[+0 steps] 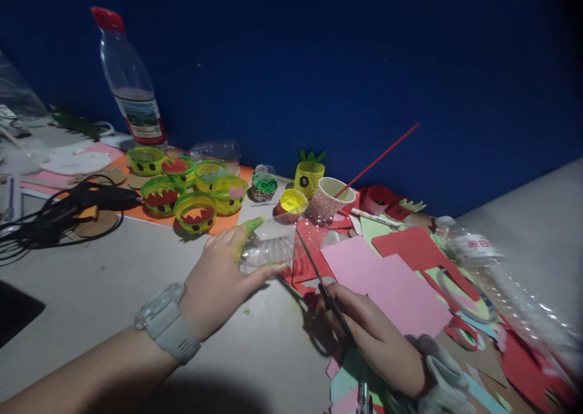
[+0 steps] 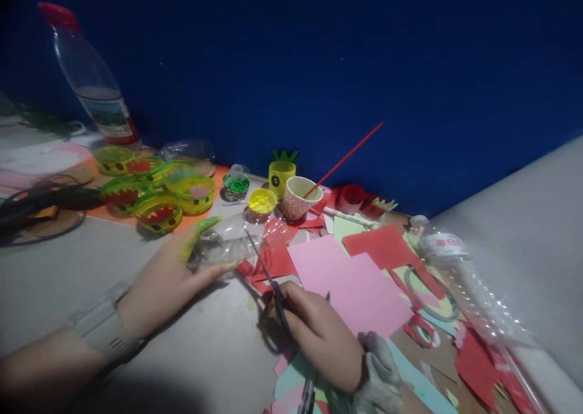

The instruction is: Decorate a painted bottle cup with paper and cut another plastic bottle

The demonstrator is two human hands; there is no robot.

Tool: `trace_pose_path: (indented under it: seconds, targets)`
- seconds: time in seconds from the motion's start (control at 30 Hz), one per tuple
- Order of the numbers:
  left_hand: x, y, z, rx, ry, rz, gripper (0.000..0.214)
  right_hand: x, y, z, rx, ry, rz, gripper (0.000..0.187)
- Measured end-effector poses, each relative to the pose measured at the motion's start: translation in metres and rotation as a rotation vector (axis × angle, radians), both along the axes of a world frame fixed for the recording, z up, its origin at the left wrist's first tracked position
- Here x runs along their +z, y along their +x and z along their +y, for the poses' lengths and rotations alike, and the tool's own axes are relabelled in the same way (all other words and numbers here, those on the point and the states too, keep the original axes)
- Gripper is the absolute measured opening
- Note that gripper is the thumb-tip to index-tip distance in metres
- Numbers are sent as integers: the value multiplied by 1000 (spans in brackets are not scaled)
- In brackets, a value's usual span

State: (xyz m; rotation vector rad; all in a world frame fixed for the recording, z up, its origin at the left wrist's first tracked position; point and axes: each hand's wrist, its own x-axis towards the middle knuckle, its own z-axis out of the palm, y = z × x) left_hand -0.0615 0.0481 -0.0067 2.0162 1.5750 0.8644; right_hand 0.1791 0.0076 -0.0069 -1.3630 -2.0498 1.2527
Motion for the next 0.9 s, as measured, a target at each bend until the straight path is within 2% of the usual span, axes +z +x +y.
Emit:
trace_pose_path:
  seconds: [0.47,0.7,0.9]
  targets:
    - [-1,0,0,-51,-40,-85,63,-3,0,-3,18,55,-73,33]
    - [-1,-1,0,-78,-60,-106,67,-3,-1,-5,0,-40,-61,28]
    - [-4,-2,1,-60,-53,-92,67,-3,-2,-7,-15,-52,-52,29]
